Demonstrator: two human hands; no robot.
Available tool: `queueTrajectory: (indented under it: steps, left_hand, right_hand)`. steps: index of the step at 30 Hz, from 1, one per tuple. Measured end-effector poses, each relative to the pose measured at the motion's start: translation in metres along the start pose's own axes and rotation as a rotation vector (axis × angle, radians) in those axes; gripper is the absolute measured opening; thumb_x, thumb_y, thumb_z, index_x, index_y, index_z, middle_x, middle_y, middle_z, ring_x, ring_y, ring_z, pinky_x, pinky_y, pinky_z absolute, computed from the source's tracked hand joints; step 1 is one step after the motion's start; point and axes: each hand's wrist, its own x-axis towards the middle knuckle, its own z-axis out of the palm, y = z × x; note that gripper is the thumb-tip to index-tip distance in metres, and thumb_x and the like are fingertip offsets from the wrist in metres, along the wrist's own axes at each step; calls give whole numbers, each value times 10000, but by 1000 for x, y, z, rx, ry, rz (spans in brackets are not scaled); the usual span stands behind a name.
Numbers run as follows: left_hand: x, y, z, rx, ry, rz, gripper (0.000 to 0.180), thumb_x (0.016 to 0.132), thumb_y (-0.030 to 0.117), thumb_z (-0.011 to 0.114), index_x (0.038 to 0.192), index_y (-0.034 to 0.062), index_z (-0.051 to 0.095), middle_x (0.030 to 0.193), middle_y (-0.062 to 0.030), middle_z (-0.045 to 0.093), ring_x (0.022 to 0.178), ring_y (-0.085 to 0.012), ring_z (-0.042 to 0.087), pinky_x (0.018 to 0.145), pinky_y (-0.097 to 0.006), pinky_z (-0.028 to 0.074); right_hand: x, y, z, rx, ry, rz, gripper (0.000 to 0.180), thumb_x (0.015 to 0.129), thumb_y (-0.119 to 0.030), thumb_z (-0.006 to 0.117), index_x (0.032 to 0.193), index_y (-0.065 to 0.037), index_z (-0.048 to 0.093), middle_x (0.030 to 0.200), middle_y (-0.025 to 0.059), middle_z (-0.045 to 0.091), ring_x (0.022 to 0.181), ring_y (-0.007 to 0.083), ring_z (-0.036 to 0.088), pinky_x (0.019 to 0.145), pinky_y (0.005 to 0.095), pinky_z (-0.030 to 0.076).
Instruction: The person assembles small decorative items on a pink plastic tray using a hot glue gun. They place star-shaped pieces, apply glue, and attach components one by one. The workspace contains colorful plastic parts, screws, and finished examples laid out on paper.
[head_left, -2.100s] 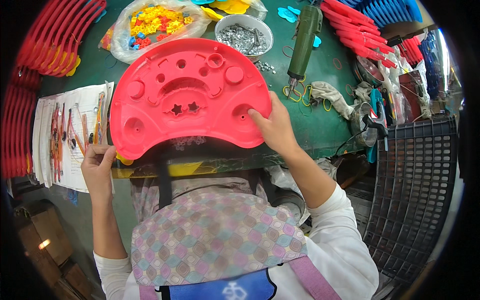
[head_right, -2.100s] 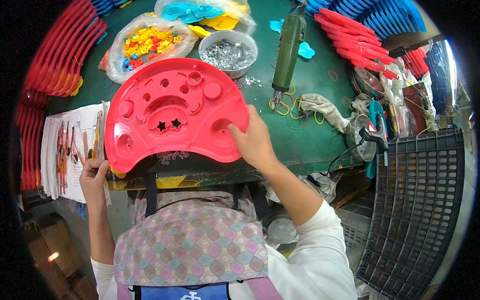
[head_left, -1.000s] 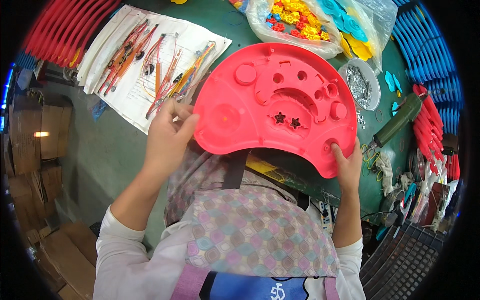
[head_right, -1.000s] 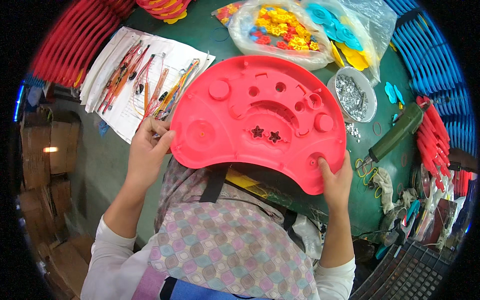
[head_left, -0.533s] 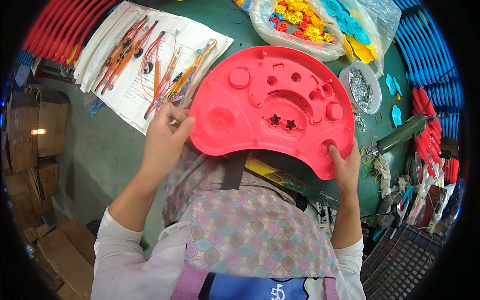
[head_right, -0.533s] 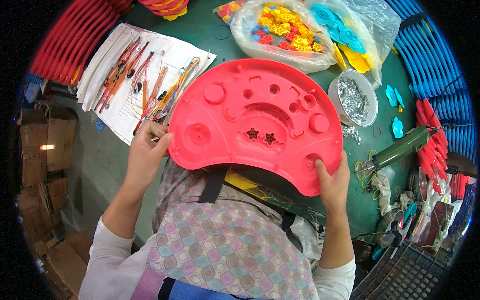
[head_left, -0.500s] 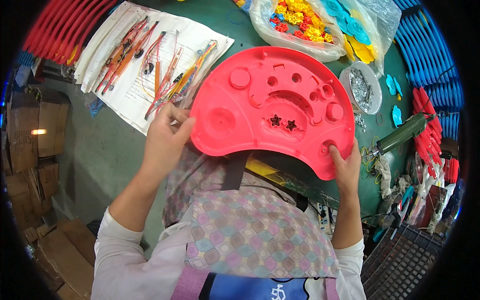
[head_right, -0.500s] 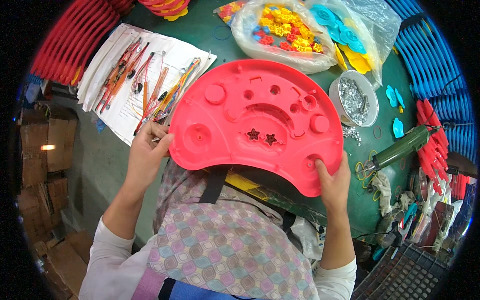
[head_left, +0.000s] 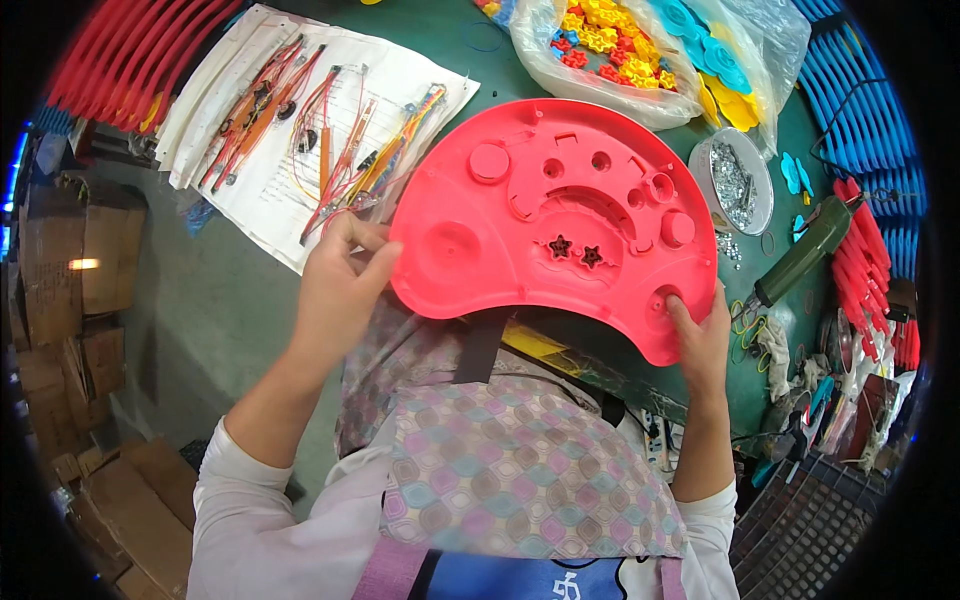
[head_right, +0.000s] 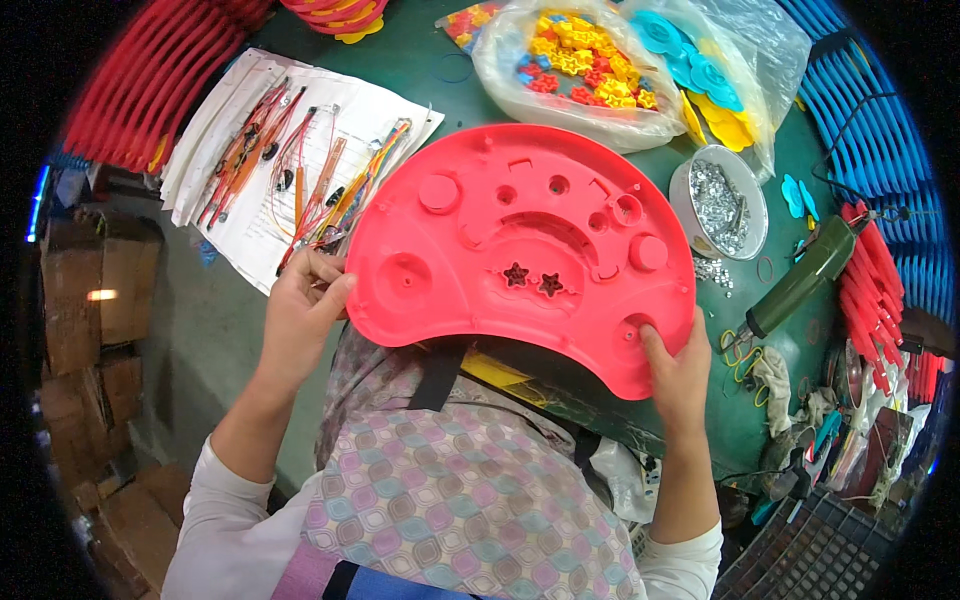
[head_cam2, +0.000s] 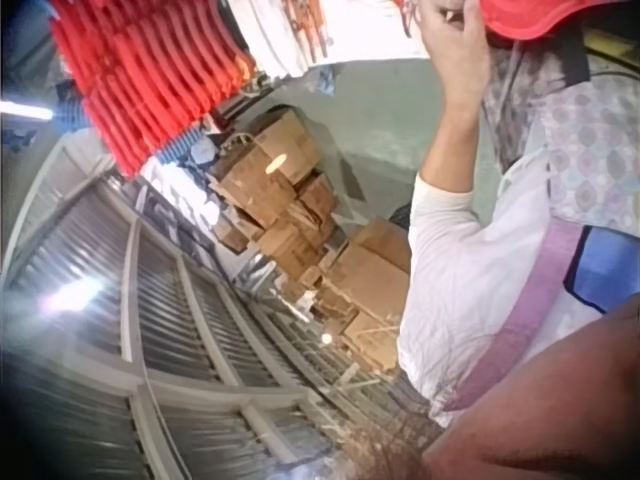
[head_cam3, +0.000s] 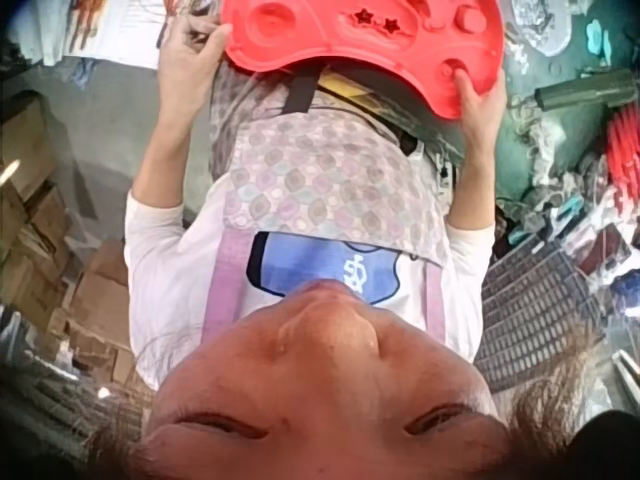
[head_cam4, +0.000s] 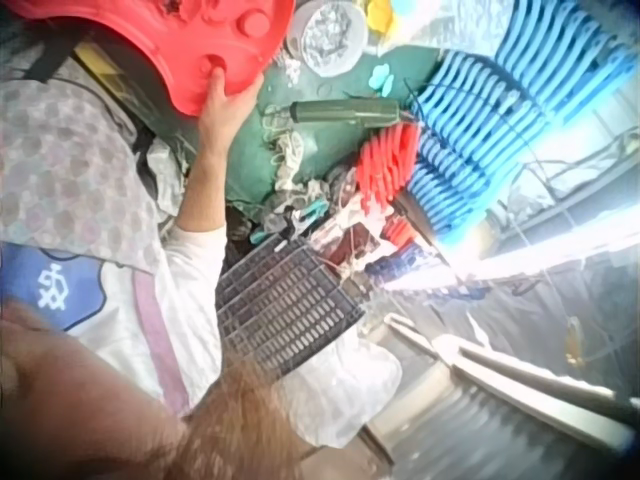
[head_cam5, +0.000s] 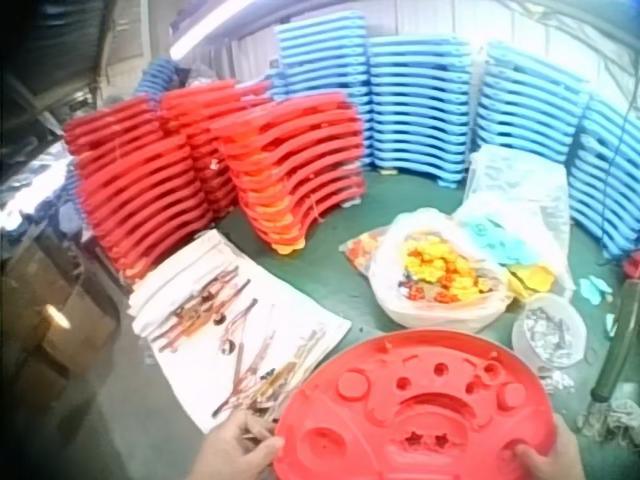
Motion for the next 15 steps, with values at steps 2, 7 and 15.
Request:
queueTrajectory:
  steps: [2, 7, 15]
  left_hand:
    - [-1, -1, 1, -44, -5, 3, 166, 961, 80, 687, 974, -9, 548, 1085, -139, 664, 889, -115, 656, 771, -265, 547]
    - [-1, -6, 2, -13, -18, 21, 159, 965, 82, 687, 970, -9, 556, 1086, -134, 664, 893, -126, 658, 795, -286, 546]
    - [11, 2, 3, 344, 6, 244, 160, 857, 69, 769, 898, 11, 626, 966, -101, 647, 863, -203, 650, 763, -353, 537]
  right_hand:
    - [0, -3, -1, -13, -4, 23, 413, 910, -16, 695, 1290, 51, 549, 1187, 127, 680, 1068, 180, 649, 962, 324, 506]
    - [-1, -1, -5, 27, -22, 45, 409, 911, -16, 692, 1288, 52, 548, 1199, 122, 673, 1077, 175, 645, 966, 321, 503]
    - [3, 6, -7, -323, 59, -191, 599, 907, -15, 689, 1440, 30, 419, 1329, 174, 591, 1229, 248, 587, 1072, 366, 447]
